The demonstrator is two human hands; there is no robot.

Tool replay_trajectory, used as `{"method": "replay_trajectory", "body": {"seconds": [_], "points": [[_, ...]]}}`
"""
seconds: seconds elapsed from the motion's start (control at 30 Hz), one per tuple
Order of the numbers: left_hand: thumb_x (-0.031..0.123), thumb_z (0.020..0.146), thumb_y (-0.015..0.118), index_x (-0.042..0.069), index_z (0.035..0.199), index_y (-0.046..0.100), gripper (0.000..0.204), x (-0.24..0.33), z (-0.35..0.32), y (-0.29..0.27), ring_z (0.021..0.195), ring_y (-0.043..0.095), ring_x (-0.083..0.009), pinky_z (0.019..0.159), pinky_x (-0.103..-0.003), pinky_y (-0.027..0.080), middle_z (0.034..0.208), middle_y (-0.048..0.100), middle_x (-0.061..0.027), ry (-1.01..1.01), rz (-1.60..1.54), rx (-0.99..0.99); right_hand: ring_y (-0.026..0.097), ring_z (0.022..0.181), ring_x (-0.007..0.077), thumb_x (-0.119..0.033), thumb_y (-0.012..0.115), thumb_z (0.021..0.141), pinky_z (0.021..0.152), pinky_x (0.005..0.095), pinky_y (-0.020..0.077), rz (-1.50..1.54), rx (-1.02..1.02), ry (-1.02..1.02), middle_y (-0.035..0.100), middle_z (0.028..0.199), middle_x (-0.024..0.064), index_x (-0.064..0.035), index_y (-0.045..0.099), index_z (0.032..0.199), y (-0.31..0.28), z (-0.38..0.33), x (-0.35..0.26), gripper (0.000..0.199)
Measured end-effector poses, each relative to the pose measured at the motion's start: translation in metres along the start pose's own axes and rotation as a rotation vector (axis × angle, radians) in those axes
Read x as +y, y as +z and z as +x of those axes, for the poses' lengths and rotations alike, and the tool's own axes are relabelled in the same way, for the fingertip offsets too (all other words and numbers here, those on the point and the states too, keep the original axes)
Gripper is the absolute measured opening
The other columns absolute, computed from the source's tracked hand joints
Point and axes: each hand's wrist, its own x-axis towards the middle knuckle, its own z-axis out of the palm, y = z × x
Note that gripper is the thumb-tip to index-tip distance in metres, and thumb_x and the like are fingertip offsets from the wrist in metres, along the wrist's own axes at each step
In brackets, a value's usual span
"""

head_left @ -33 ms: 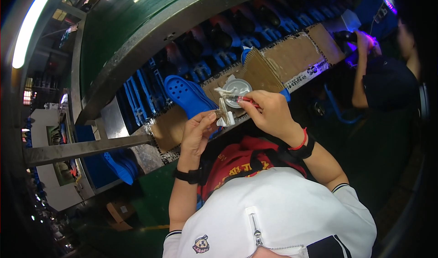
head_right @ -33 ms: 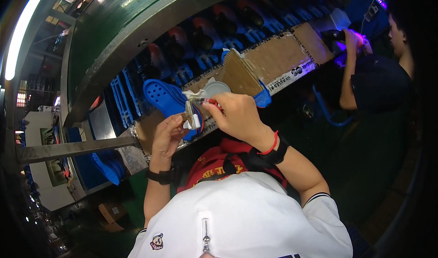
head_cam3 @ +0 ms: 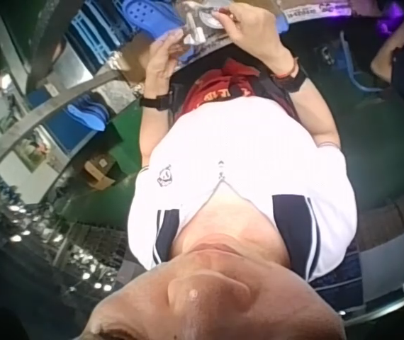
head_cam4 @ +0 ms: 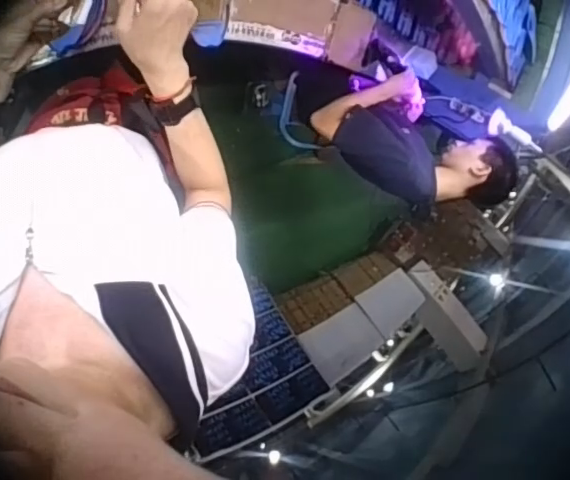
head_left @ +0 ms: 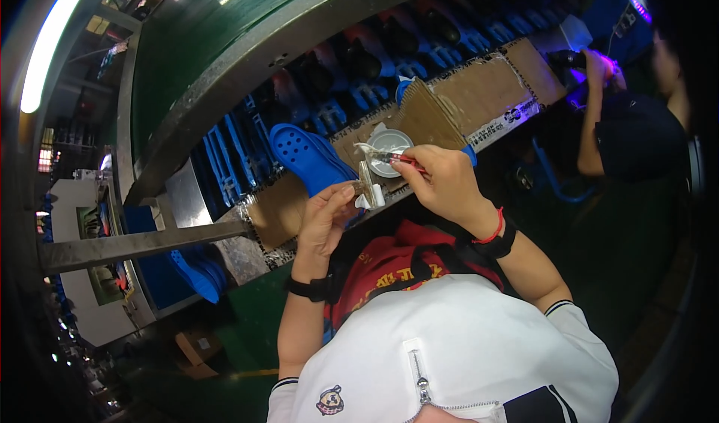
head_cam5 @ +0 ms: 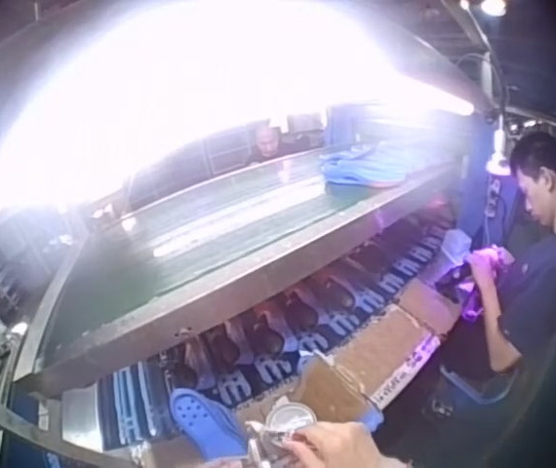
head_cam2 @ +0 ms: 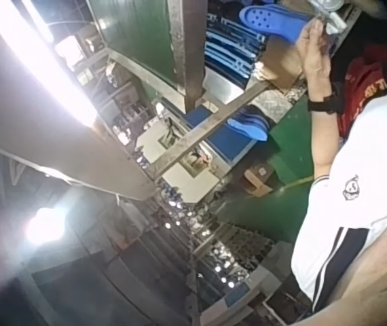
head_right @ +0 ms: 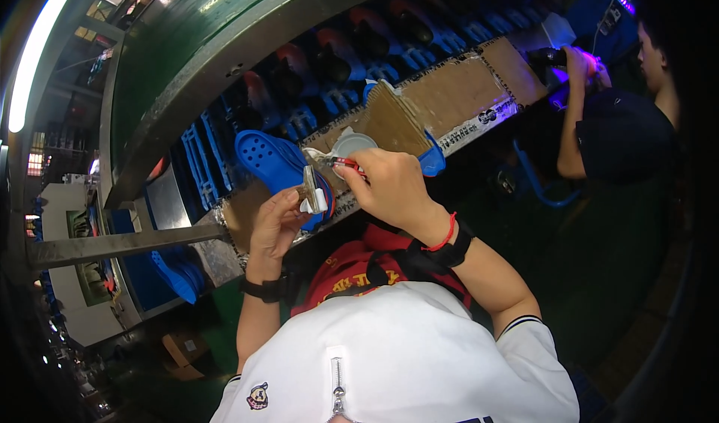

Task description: Applying glue to shoe insoles and other components on a factory assembly line.

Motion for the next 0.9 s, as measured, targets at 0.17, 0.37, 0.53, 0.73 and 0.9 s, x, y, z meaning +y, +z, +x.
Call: {"method": "replay_trajectory", "body": {"seconds": [0.17,0.37,0.53,0.73,0.9], "points": [[0.018,0.087,0.064,0.001,0.104,0.063,0.024,0.001,-0.001,0.002,0.087,0.062,-0.0137,0.078,-0.028,0.051,0.097,0.066,-0.0076,0.019,0.013,0.026,0.061,0.056,0.0286,-0.018,0.066,0.081,0.05,0.0347,0.0454,0.048,-0.003,0.035,0.062,0.066,0.014,-0.0003,0.066,0.079,-0.005,-0.001,-0.005,0.017],[0.016,0.088,0.063,0.002,0.104,0.063,0.022,-0.002,0.002,-0.002,0.086,0.061,-0.0133,0.078,-0.028,0.051,0.096,0.066,-0.0066,0.048,-0.008,0.049,0.06,0.054,0.0305,-0.017,0.066,0.081,0.049,0.0362,0.0449,-0.016,-0.127,-0.001,0.061,0.063,0.0148,-0.0003,0.065,0.076,-0.013,-0.003,-0.013,0.018],[0.009,0.084,0.069,0.001,0.098,0.067,0.016,0.002,0.001,0.012,0.067,0.051,-0.0041,0.066,-0.019,0.047,0.084,0.065,-0.0007,0.04,-0.088,0.135,0.059,0.054,0.0315,-0.018,0.066,0.081,0.048,0.0371,0.0444,-0.054,-0.135,-0.015,0.06,0.062,0.015,-0.0007,0.064,0.073,-0.013,-0.002,-0.011,0.019],[0.01,0.082,0.07,0.0,0.095,0.067,0.016,0.004,0.003,0.011,0.067,0.051,-0.0049,0.06,-0.018,0.043,0.083,0.066,-0.002,0.052,0.001,0.153,0.059,0.054,0.0313,-0.018,0.067,0.08,0.048,0.0374,0.0441,-0.073,-0.137,-0.038,0.059,0.062,0.014,-0.0008,0.063,0.073,-0.011,0.0,-0.006,0.018],[0.009,0.082,0.071,-0.001,0.096,0.066,0.018,0.004,0.006,0.012,0.065,0.05,-0.0056,0.058,-0.017,0.04,0.085,0.066,-0.0046,0.075,0.022,0.142,0.059,0.054,0.0312,-0.018,0.067,0.08,0.048,0.0373,0.0441,-0.073,-0.116,-0.088,0.06,0.063,0.0132,-0.0014,0.063,0.073,-0.01,0.001,-0.003,0.018]]}}
